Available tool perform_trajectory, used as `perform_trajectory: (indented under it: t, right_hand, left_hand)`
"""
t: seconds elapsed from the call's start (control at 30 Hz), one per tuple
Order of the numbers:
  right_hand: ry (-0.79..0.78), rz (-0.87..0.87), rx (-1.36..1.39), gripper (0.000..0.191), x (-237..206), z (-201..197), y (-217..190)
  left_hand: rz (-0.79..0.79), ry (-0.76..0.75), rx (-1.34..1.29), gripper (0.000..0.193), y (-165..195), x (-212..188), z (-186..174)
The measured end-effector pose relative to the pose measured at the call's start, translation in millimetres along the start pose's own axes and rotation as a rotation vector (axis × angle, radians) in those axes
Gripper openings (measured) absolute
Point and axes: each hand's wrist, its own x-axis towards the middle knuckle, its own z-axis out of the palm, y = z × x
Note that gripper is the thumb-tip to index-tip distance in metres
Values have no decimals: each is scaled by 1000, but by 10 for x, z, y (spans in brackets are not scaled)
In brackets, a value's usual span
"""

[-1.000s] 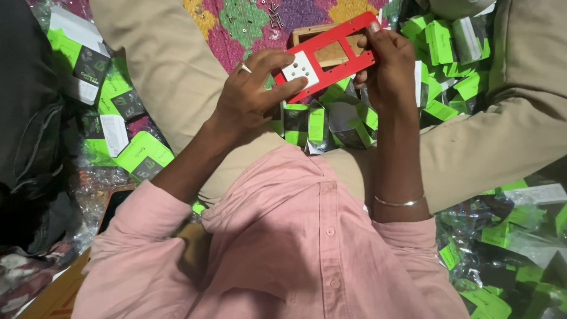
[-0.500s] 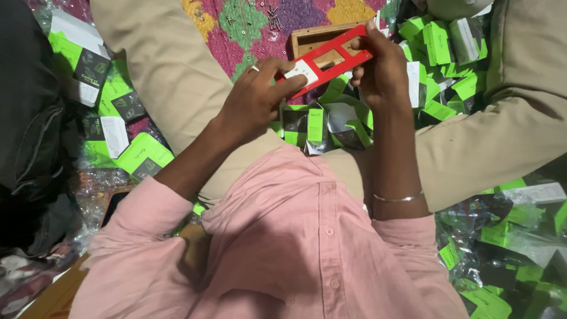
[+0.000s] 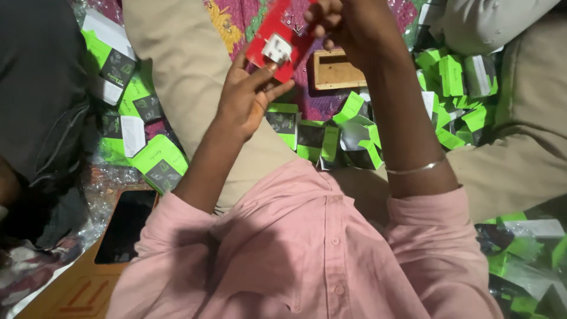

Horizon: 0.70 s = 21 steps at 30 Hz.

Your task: The person assembles electrical socket modules into orange and red plastic frames. They insert white socket units into the frames, align them, and secure them with screws using a screwdriver. The person handles multiple frames and socket units, placing completed assemblies aside.

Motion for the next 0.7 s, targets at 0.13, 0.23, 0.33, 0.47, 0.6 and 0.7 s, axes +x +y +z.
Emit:
perform_trajectory:
  t: [0.13,0.23,0.33,0.47,0.6,0.7]
  right_hand:
    - [-96,-60,-62,35,111,147,-122]
    - [-153,-121,-66,25,98,269,-190]
    - [-39,-111,-190,14,125,419,-210]
    - [46,-218,-446,11,45,475,-160]
    - [105,-219,-286,20,-180,312,63]
    - [148,-270,-209,33,-290,127,281]
  left_hand:
    - [-2,-23,-190,52,255,-5,-74]
    - [22,-57,-205,51,376,-102,-82]
    - [28,-76,-178,50,399,-167,-92]
    - [14,-54,-136,46,272,-131,-111]
    - [-28,-50,-138,44,8,-55,-67]
    - [-44,14,-73,45,-184,15,38]
